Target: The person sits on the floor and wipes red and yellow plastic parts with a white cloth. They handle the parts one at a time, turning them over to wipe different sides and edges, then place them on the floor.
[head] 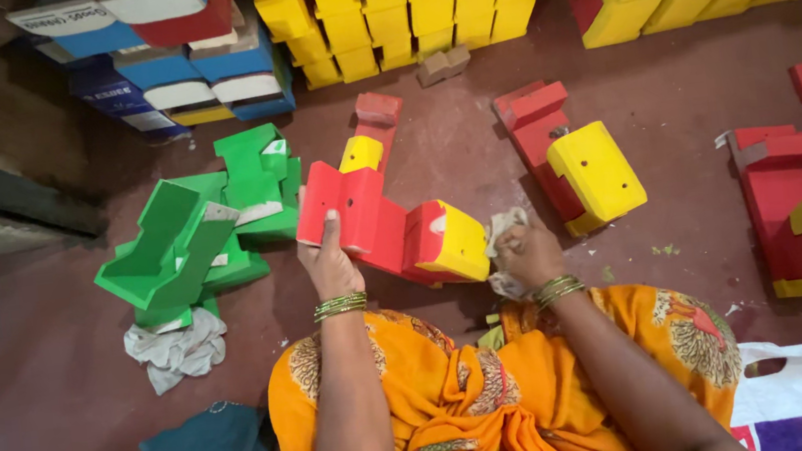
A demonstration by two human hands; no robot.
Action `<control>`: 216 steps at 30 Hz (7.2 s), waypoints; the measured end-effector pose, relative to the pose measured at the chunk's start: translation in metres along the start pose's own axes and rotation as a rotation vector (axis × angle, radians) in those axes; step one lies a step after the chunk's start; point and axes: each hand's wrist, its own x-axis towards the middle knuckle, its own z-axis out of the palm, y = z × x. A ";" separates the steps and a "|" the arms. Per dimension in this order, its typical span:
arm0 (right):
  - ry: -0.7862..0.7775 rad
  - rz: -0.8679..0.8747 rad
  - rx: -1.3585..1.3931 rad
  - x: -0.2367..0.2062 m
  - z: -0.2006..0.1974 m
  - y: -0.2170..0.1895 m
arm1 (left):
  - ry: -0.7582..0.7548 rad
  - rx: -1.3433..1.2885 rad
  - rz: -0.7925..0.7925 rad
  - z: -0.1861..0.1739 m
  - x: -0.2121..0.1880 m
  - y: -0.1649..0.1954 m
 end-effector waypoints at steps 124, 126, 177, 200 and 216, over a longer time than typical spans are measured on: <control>-0.129 -1.151 -0.249 -0.034 -0.172 -0.147 | -0.965 0.130 -0.045 0.039 -0.082 -0.059; -0.126 -1.142 -0.291 -0.024 -0.179 -0.143 | -0.956 0.084 -0.069 0.040 -0.083 -0.062; 0.124 -0.382 -0.889 0.009 -0.242 -0.103 | -0.758 0.583 0.582 0.050 -0.078 -0.089; -0.148 -0.658 -0.839 -0.001 -0.185 -0.141 | -0.682 0.609 0.365 0.044 -0.073 -0.102; -0.162 -1.060 -0.522 -0.036 -0.168 -0.164 | -0.469 -0.624 -0.705 0.037 -0.068 -0.103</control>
